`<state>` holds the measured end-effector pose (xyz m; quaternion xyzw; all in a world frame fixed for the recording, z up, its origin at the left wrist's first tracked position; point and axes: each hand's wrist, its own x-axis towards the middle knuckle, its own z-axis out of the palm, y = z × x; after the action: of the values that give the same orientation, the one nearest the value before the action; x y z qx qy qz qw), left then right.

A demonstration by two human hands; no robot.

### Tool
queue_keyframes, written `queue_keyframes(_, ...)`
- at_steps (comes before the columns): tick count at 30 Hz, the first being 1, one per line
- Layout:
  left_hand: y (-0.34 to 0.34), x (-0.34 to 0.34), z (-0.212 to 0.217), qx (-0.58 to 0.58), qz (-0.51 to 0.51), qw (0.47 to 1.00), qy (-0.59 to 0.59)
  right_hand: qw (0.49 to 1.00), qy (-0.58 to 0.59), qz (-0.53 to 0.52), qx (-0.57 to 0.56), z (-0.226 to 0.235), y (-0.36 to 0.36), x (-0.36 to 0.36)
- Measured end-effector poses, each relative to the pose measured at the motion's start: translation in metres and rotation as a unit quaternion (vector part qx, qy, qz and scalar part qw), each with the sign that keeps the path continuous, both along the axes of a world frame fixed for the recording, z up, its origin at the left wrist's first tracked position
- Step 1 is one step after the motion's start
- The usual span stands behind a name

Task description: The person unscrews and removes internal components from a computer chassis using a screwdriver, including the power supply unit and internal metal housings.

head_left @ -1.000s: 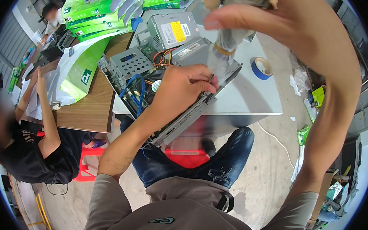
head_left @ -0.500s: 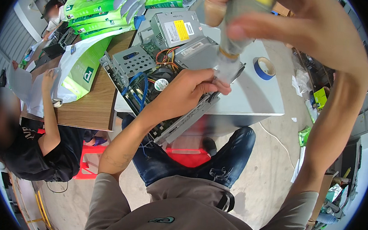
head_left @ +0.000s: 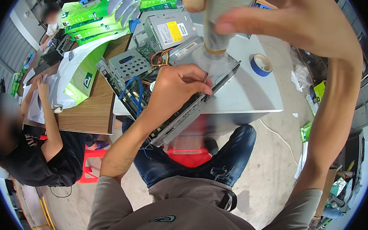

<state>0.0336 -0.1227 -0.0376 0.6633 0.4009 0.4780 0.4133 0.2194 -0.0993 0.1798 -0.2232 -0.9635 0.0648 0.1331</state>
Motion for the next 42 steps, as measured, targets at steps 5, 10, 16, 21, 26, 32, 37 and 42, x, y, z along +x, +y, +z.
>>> queue_keyframes(5, -0.007, 0.005, -0.001, 0.05, 0.05, 0.996, 0.063, 0.997, 0.012, -0.029, 0.064, -0.011, -0.013, 0.002)
queue_keyframes(10, 0.004, -0.001, -0.002, 0.076, -0.032, 0.995, 0.061, 0.989, 0.023, -0.082, 0.122, -0.024, -0.021, -0.003)
queue_keyframes(16, 0.014, -0.012, -0.002, 0.106, -0.091, 0.983, 0.117, 1.0, 0.02, 0.009, 0.002, -0.007, -0.002, -0.001)
queue_keyframes(21, 0.007, -0.004, -0.004, 0.05, -0.021, 0.992, 0.118, 0.952, -0.068, -0.259, 0.144, 0.003, -0.048, -0.029)
queue_keyframes(26, 0.014, -0.014, -0.003, 0.131, -0.078, 0.973, 0.173, 0.97, -0.041, -0.239, 0.011, 0.027, -0.047, -0.05)
queue_keyframes(32, 0.022, -0.027, -0.014, 0.198, -0.127, 0.946, 0.222, 0.978, 0.084, 0.189, -0.01, -0.02, 0.01, -0.004)
queue_keyframes(37, 0.024, -0.025, -0.02, 0.201, -0.127, 0.945, 0.223, 0.994, 0.088, 0.021, 0.056, -0.03, -0.013, 0.008)
queue_keyframes(42, 0.022, -0.025, -0.018, 0.247, -0.116, 0.92, 0.282, 0.991, 0.127, -0.003, 0.043, -0.036, -0.015, 0.019)
